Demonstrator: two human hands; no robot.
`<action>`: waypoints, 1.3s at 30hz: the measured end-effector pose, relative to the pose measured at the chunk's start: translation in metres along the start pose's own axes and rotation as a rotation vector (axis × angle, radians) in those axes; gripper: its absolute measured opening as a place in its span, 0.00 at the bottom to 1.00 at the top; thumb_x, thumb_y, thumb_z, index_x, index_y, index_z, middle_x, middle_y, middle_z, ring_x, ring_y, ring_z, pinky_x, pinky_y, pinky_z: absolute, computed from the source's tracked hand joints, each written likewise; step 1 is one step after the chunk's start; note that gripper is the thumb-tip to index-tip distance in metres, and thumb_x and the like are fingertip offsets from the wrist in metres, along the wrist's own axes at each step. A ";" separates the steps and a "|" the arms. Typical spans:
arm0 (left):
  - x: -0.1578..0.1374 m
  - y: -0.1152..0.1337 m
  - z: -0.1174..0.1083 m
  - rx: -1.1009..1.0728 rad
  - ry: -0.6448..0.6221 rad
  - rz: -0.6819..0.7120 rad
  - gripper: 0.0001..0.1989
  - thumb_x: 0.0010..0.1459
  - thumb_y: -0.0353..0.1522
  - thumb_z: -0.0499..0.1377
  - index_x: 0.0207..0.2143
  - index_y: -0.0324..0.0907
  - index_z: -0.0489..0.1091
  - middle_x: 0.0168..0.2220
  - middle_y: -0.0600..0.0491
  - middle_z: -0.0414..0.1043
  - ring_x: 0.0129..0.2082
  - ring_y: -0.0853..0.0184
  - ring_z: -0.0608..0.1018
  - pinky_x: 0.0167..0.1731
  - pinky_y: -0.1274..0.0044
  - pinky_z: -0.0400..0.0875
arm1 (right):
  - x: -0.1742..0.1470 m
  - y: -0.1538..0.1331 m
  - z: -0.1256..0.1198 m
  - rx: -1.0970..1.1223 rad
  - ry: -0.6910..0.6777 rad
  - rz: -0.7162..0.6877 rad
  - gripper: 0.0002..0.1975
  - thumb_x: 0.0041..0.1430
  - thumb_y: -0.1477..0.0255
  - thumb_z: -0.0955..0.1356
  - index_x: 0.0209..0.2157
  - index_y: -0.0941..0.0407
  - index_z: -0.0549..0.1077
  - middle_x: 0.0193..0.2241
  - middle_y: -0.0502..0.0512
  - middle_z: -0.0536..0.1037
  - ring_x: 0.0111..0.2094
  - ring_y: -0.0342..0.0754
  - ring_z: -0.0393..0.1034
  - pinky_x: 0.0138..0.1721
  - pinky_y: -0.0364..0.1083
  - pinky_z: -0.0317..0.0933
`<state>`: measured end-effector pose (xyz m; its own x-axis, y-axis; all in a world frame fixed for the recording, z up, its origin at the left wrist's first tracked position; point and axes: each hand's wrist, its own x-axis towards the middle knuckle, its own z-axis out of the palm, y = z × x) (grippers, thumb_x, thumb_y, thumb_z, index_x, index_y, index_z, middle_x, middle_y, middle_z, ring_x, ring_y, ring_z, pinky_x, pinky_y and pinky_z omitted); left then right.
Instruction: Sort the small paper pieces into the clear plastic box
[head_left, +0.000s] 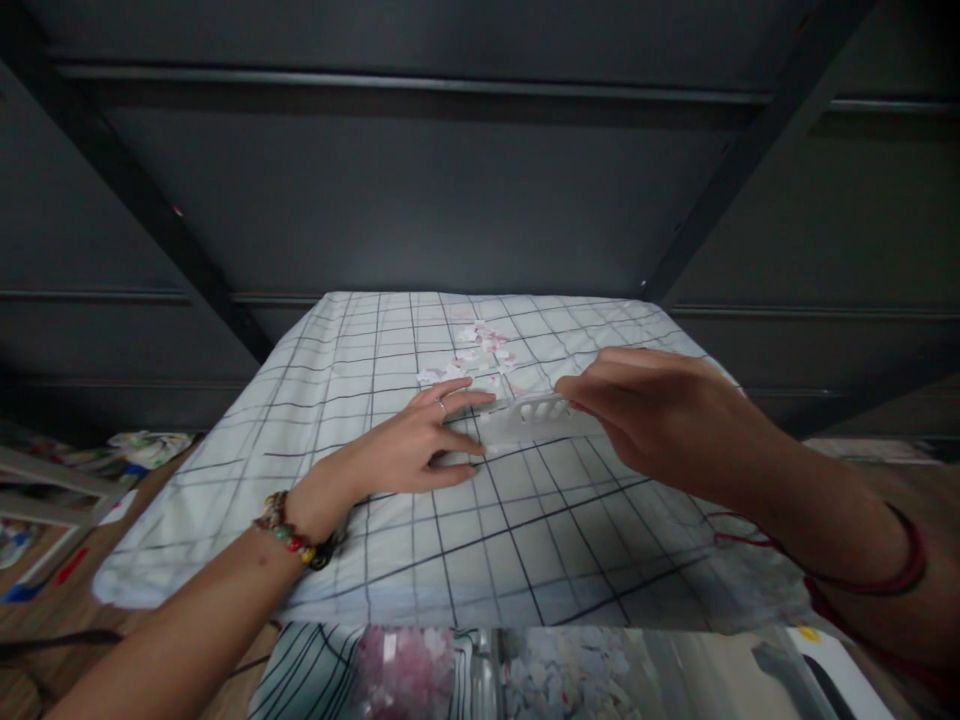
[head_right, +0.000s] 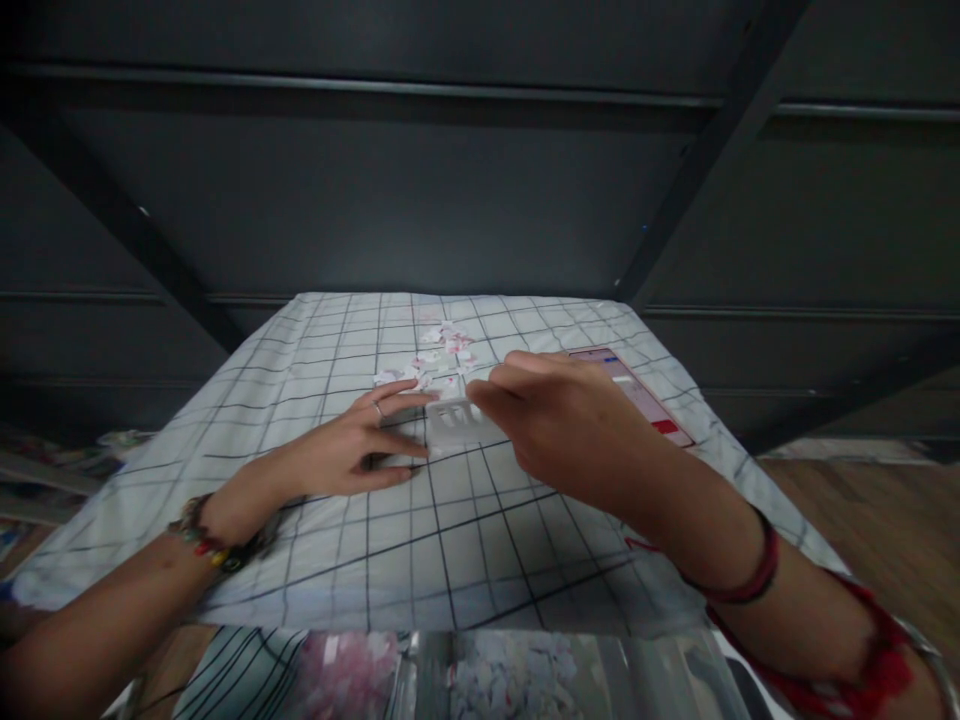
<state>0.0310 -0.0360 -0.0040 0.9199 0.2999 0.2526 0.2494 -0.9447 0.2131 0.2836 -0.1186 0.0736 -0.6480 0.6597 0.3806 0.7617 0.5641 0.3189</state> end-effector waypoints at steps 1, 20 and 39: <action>0.000 0.000 0.000 0.001 -0.004 0.004 0.13 0.62 0.37 0.58 0.44 0.42 0.78 0.64 0.42 0.55 0.66 0.53 0.51 0.64 0.58 0.44 | -0.001 0.000 0.000 -0.003 -0.015 0.004 0.14 0.56 0.84 0.59 0.30 0.58 0.73 0.21 0.50 0.68 0.22 0.42 0.60 0.25 0.42 0.52; -0.022 -0.022 -0.005 -0.075 -0.016 -0.340 0.29 0.62 0.48 0.56 0.61 0.45 0.59 0.68 0.45 0.43 0.67 0.50 0.48 0.63 0.59 0.49 | -0.035 -0.014 -0.010 -0.037 0.108 0.032 0.12 0.58 0.82 0.59 0.31 0.57 0.71 0.24 0.53 0.72 0.26 0.46 0.66 0.28 0.45 0.59; -0.150 0.029 -0.015 0.133 -0.277 -0.616 0.48 0.59 0.62 0.39 0.69 0.38 0.43 0.69 0.40 0.39 0.68 0.47 0.43 0.64 0.57 0.41 | 0.007 -0.127 -0.036 0.188 0.232 -0.054 0.13 0.47 0.88 0.60 0.24 0.57 0.69 0.21 0.54 0.74 0.23 0.44 0.65 0.21 0.43 0.56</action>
<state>-0.1043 -0.1061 -0.0221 0.6378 0.7590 -0.1312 0.7702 -0.6267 0.1184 0.1830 -0.2036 0.0669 -0.6530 0.5073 0.5623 0.6977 0.6918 0.1861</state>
